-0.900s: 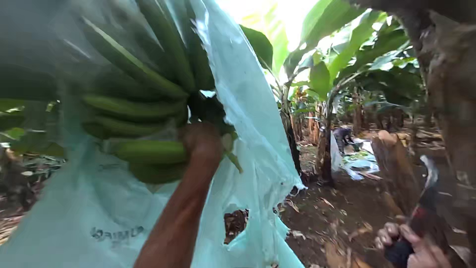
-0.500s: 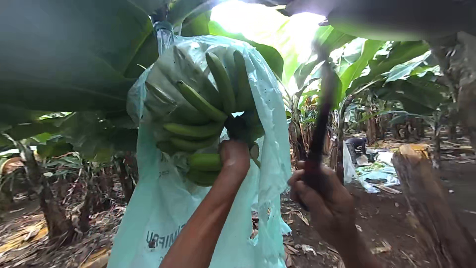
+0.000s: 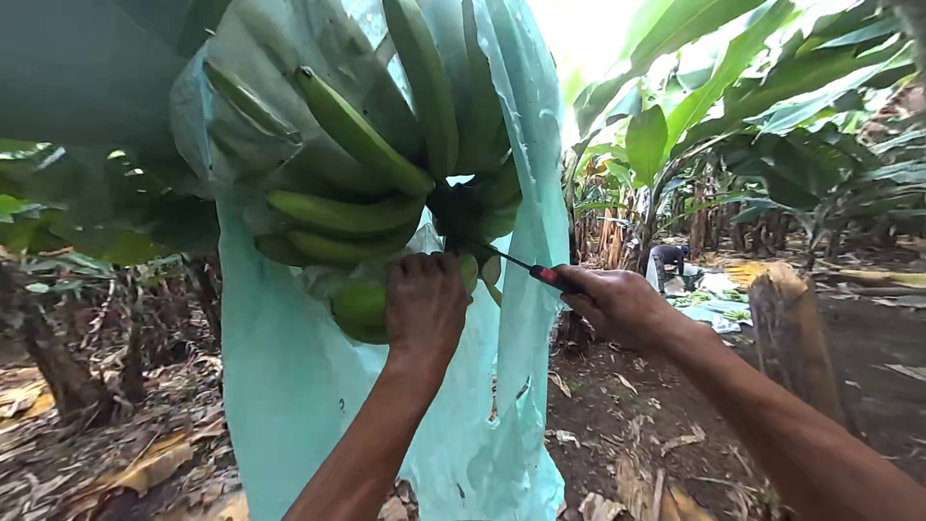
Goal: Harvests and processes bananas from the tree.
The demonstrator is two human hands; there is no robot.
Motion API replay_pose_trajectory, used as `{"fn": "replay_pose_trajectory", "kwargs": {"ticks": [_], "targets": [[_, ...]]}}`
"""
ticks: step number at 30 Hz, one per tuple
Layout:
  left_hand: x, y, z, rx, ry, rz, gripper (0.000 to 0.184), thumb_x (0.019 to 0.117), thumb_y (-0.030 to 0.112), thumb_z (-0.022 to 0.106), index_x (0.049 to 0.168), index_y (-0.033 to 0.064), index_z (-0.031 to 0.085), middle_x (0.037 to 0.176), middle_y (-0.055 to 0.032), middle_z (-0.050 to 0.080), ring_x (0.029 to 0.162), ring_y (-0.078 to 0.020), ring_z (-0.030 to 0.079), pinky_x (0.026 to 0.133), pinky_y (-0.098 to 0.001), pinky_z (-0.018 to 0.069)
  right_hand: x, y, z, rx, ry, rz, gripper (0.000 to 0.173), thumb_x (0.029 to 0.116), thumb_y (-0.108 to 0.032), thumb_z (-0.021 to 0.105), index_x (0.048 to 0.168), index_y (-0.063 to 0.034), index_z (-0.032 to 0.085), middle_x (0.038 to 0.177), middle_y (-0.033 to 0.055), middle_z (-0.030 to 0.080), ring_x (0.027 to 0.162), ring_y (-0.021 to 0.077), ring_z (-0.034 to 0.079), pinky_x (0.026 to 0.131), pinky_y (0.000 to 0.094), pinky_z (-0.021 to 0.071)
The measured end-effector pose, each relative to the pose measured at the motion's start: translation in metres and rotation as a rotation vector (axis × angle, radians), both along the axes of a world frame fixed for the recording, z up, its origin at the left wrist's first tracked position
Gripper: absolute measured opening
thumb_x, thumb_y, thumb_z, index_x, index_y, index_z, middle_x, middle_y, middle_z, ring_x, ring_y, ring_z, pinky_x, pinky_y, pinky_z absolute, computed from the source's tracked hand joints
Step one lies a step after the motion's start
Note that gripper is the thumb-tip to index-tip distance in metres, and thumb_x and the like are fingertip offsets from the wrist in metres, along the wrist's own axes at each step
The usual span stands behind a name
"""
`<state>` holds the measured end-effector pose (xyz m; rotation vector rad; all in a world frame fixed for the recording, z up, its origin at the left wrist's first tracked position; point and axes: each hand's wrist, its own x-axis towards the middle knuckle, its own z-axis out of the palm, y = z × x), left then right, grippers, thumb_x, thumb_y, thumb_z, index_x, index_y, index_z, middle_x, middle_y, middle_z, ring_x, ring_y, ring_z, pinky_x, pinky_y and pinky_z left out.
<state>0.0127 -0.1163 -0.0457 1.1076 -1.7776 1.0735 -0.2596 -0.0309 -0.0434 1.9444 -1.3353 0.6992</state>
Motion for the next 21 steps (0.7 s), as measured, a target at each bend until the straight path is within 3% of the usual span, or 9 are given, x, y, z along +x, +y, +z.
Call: {"fn": "replay_pose_trajectory", "kwargs": {"ticks": [7,14,21], "targets": [[0.021,0.001,-0.008,-0.111,-0.052,-0.059,0.06,0.0825,0.056,0.078,0.101,0.0006,0.067,0.09,-0.0185,0.068,0.086,-0.0378,0.069,0.076,-0.0518,0.0532,0.016,-0.008,0.017,0.005,0.154,-0.137,0.032,0.1035,-0.03,0.056,0.133,-0.019,0.063,0.085,0.0056,0.07,0.066,0.0255,0.069,0.057,0.049,0.056],[0.03,0.008,-0.01,-0.14,-0.062,-0.085,0.057,0.0831,0.058,0.077,0.096,0.0026,0.069,0.084,-0.0157,0.069,0.08,-0.0353,0.068,0.07,-0.0488,0.0527,0.072,0.007,0.055,0.016,0.39,-0.318,0.025,0.1054,-0.041,0.052,0.115,-0.0207,0.064,0.07,0.0008,0.062,0.061,0.0233,0.065,0.053,0.045,0.0518],[0.035,0.013,-0.015,-0.128,-0.06,-0.099,0.057,0.085,0.057,0.076,0.097,0.0013,0.068,0.085,-0.0166,0.068,0.081,-0.0358,0.068,0.071,-0.0486,0.0515,0.088,0.016,0.053,-0.011,0.492,-0.428,0.025,0.1056,-0.04,0.052,0.118,-0.0208,0.062,0.071,0.002,0.059,0.057,0.0238,0.062,0.048,0.0415,0.0484]]}}
